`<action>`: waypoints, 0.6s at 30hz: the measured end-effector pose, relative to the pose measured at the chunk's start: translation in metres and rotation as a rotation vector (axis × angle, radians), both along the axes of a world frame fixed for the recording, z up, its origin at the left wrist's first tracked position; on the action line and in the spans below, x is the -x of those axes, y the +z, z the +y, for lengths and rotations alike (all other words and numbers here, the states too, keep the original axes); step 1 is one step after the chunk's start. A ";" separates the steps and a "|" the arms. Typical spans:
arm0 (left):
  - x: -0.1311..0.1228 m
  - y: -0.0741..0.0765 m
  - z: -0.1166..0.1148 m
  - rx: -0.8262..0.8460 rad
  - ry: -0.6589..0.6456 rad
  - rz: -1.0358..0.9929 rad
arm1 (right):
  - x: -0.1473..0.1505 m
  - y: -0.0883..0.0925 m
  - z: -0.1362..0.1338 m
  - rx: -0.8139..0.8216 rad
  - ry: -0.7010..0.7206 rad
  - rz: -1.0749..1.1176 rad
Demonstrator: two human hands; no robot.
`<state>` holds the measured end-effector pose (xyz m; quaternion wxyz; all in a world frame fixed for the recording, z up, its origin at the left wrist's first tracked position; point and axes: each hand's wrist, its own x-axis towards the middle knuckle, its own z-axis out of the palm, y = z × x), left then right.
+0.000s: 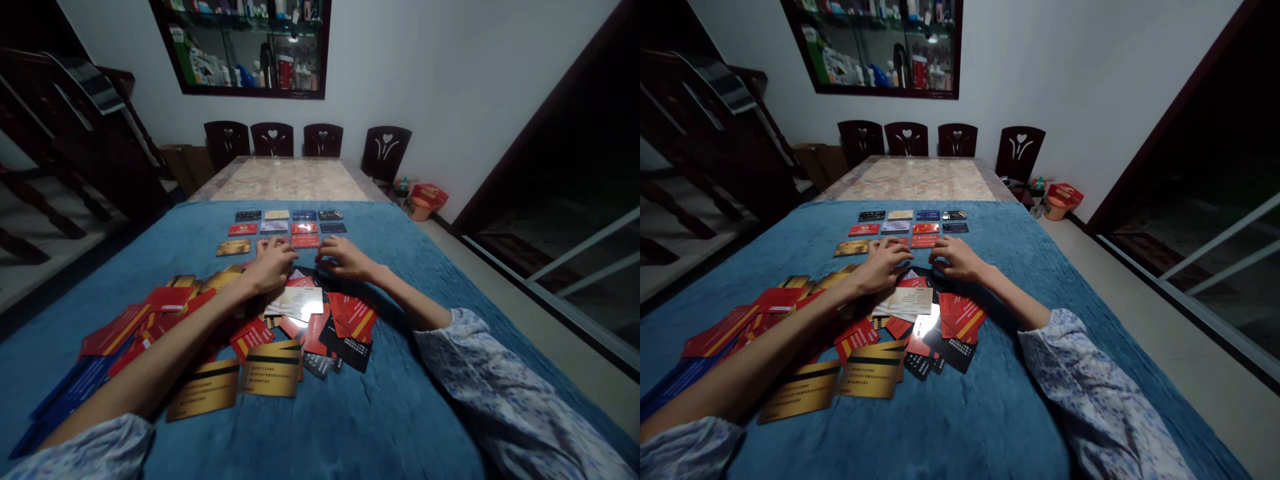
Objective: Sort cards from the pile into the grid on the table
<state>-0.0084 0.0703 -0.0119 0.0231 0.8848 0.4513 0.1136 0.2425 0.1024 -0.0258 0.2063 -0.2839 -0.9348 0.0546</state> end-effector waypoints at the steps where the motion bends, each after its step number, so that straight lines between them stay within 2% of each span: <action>1: 0.002 0.001 -0.003 0.007 -0.003 -0.003 | 0.002 0.001 -0.004 0.002 0.026 0.008; 10: 0.015 0.010 -0.023 0.142 -0.055 -0.019 | 0.013 0.004 -0.035 0.074 0.187 0.045; 14: 0.016 0.016 -0.031 0.238 -0.094 -0.029 | 0.015 0.003 -0.042 0.102 0.210 0.011; 18: 0.014 0.018 -0.034 0.265 -0.096 -0.036 | 0.016 0.002 -0.044 0.105 0.227 -0.035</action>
